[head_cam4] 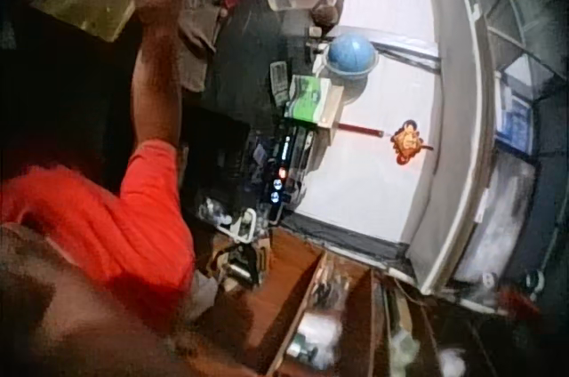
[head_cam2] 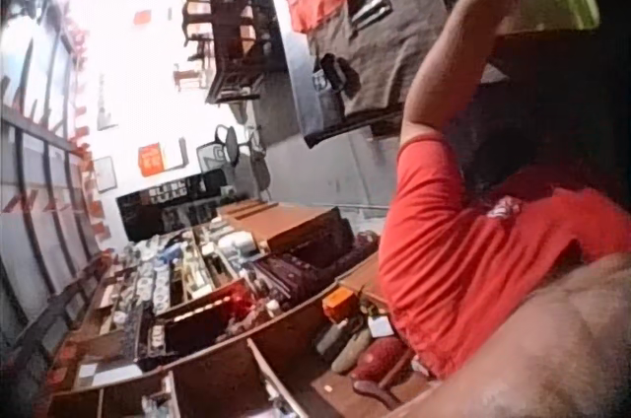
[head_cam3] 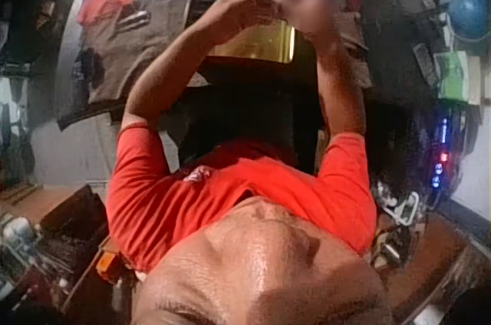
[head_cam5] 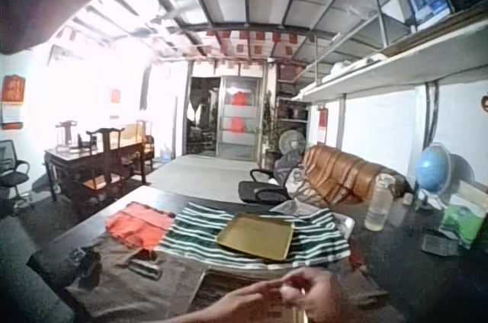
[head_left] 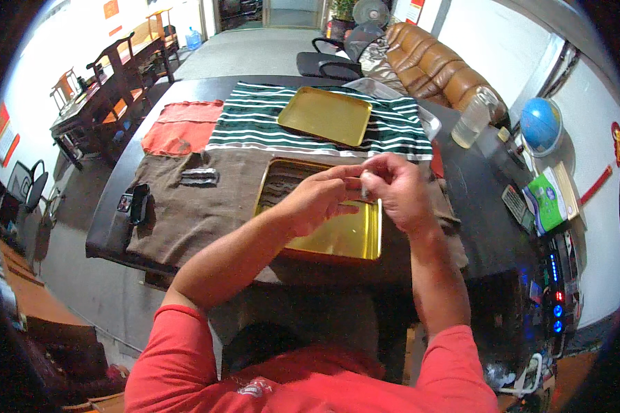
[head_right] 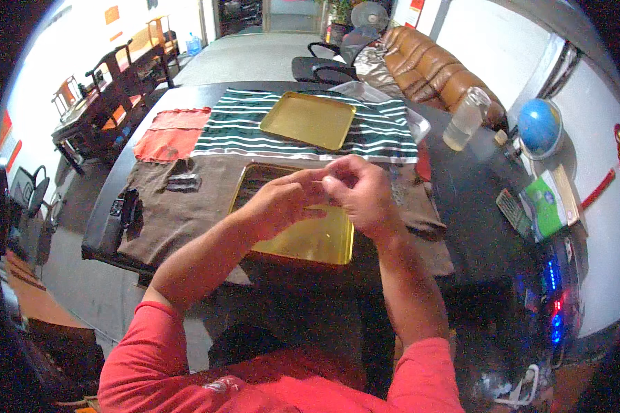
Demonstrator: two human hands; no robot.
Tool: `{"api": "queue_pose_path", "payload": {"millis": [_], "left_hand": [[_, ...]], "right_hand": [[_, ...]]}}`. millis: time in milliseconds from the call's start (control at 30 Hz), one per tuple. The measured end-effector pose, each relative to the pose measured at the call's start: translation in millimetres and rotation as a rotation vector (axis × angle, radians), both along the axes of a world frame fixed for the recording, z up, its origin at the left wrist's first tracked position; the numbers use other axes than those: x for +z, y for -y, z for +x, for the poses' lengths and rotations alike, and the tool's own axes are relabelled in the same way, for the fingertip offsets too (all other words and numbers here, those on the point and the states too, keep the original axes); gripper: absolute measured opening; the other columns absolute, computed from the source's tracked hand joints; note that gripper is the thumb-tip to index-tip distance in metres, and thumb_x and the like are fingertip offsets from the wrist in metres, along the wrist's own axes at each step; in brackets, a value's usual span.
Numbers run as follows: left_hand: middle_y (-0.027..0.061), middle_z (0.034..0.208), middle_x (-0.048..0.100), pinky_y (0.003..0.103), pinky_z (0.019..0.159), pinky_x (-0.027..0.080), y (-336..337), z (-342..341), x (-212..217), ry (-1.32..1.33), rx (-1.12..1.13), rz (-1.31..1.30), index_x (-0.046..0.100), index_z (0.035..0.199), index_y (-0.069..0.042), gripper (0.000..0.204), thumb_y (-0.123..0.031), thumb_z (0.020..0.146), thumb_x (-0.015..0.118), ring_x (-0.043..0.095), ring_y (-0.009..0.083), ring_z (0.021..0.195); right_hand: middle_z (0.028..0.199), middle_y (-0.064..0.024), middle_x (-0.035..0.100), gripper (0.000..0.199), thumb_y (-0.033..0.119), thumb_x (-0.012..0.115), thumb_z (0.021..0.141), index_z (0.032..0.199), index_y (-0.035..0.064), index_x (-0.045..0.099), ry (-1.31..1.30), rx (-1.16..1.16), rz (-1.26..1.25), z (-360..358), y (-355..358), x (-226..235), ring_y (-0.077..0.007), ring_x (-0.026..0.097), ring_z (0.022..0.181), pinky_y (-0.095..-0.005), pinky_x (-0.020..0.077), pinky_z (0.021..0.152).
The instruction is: The person repeatedly picks up small dark metal pieces from a gold tray, manipulates them with both hands, and places them back into the tray. The person also briefly reaches under the table to retrieve additional pieces and continues the same handling cycle.
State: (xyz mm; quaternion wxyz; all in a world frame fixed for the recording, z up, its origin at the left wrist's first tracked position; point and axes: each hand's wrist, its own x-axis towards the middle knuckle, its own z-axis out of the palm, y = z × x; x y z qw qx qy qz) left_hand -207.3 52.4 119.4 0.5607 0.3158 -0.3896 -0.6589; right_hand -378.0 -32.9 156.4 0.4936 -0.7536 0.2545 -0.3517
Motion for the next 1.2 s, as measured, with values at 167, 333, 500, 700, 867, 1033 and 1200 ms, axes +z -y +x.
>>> {"api": "queue_pose_path", "payload": {"millis": [167, 333, 500, 700, 867, 1033, 1200], "left_hand": [[0.0132, 0.13, 0.062, 0.044, 0.105, 0.049, 8, 12, -16, -0.325, 0.159, 0.059, 0.048, 0.141, 0.001, 0.048, -0.018, 0.098, 0.049, 0.062, 0.0255, 0.117], [0.0194, 0.124, 0.063, 0.045, 0.104, 0.051, 6, 29, -26, -0.489, 0.114, 0.112, 0.05, 0.135, 0.004, 0.045, -0.02, 0.098, 0.048, 0.064, 0.0286, 0.114], [0.02, 0.125, 0.062, 0.046, 0.107, 0.048, 10, 26, -28, -0.474, 0.035, 0.094, 0.051, 0.132, 0.005, 0.046, -0.016, 0.092, 0.042, 0.061, 0.0298, 0.118], [0.0134, 0.118, 0.065, 0.035, 0.096, 0.051, 6, 22, -32, -0.413, 0.048, 0.134, 0.059, 0.122, 0.003, 0.031, -0.013, 0.099, 0.044, 0.064, 0.0227, 0.109], [0.0081, 0.111, 0.065, 0.031, 0.093, 0.051, -1, 17, -26, -0.117, 0.194, 0.098, 0.059, 0.122, 0.001, 0.026, -0.007, 0.1, 0.047, 0.063, 0.0167, 0.103], [0.0115, 0.113, 0.064, 0.036, 0.095, 0.053, -1, 16, -27, -0.008, 0.159, 0.053, 0.055, 0.129, 0.001, 0.027, -0.008, 0.104, 0.047, 0.064, 0.0222, 0.106], [0.0061, 0.098, 0.061, 0.03, 0.072, 0.051, -5, 15, -25, -0.022, 0.172, 0.051, 0.05, 0.136, -0.001, 0.034, -0.009, 0.103, 0.048, 0.061, 0.0167, 0.085]], "right_hand": [[0.097, -0.0136, 0.066, 0.025, 0.013, 0.074, 0.085, 0.107, 0.0012, 0.068, -0.23, -0.05, -0.479, 46, -1, -7, -0.0209, 0.067, 0.08, -0.0345, 0.0567, 0.07], [0.124, -0.0105, 0.06, 0.057, 0.02, 0.084, 0.078, 0.129, 0.0064, 0.061, -0.077, 0.087, -0.482, 32, 20, -6, -0.0221, 0.062, 0.108, -0.0323, 0.0557, 0.082], [0.137, -0.0119, 0.058, 0.079, 0.017, 0.091, 0.066, 0.136, 0.0077, 0.058, -0.131, 0.312, -0.463, 34, 28, -31, -0.0268, 0.056, 0.126, -0.0418, 0.0465, 0.106], [0.125, -0.0158, 0.066, 0.064, 0.012, 0.088, 0.066, 0.125, 0.0041, 0.065, -0.055, 0.285, -0.586, 33, 28, -49, -0.0319, 0.061, 0.12, -0.0405, 0.048, 0.105], [0.122, -0.0158, 0.067, 0.061, 0.012, 0.086, 0.069, 0.125, 0.0031, 0.064, 0.009, 0.245, -0.62, 38, 24, -54, -0.0337, 0.064, 0.114, -0.0424, 0.0495, 0.101], [0.121, -0.0161, 0.067, 0.059, 0.017, 0.087, 0.071, 0.124, 0.0031, 0.065, 0.079, 0.247, -0.518, 37, 22, -59, -0.0316, 0.065, 0.113, -0.0403, 0.0512, 0.098], [0.119, -0.0083, 0.065, 0.041, 0.038, 0.074, 0.091, 0.117, 0.007, 0.068, 0.343, 0.266, -0.249, 36, 26, -57, -0.0197, 0.063, 0.103, -0.0311, 0.0508, 0.087]]}}
